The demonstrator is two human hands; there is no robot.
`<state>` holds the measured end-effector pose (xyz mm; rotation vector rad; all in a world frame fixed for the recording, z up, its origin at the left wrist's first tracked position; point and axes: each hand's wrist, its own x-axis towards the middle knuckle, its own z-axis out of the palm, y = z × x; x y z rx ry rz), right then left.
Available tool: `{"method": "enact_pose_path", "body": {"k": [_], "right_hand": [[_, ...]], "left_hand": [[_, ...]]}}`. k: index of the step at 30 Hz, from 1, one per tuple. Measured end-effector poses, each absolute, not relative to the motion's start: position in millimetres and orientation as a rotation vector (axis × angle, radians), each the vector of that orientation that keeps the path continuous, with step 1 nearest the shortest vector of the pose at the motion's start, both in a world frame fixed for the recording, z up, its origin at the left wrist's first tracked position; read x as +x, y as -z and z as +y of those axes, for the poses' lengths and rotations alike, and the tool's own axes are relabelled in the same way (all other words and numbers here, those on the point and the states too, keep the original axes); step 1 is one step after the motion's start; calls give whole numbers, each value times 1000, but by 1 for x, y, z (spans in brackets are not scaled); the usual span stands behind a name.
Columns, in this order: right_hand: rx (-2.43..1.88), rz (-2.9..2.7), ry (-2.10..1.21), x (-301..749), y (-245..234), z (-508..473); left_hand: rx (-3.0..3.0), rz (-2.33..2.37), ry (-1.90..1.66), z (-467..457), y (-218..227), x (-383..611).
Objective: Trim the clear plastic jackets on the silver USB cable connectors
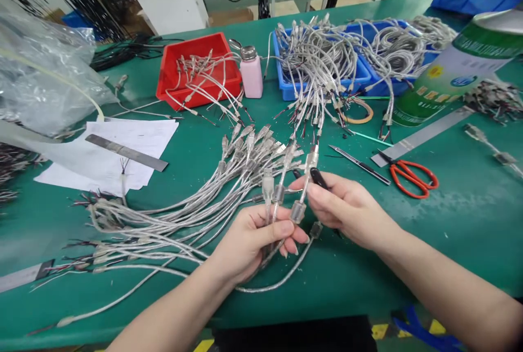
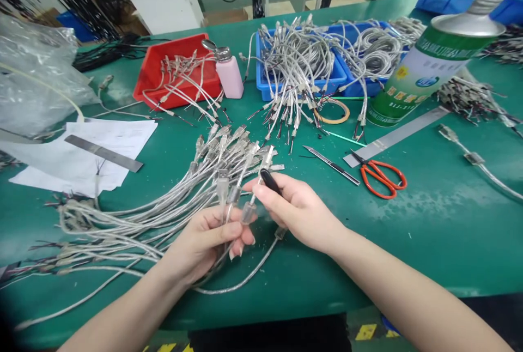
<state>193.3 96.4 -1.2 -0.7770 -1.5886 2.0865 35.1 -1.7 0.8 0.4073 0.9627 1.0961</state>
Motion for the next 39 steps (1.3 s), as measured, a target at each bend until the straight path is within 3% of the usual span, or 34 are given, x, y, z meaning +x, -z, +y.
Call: {"method": "enact_pose_path", "body": {"k": [6, 11, 18, 23, 28, 33, 39], "right_hand": [[-852, -1409, -2039, 189, 6, 91], [-897, -1563, -1867, 189, 8, 93], [-743, -1961, -1928, 195, -3, 83], [-691, -2266, -1737, 194, -6, 74], [-817, -2213, -1482, 193, -2, 86], [-719, -2211, -1771, 194, -2, 84], [-837, -2232, -1494, 190, 10, 91]], "left_hand": [[347, 997, -1124, -1, 4, 37], [447, 999, -1145, -3, 2, 37], [449, 1183, -1295, -2, 5, 38], [615, 1333, -1302, -4, 7, 39], [647, 1328, -1256, -5, 2, 39], [651, 1357, -1282, -3, 4, 35], [631, 1372, -1253, -3, 3, 36]]}}
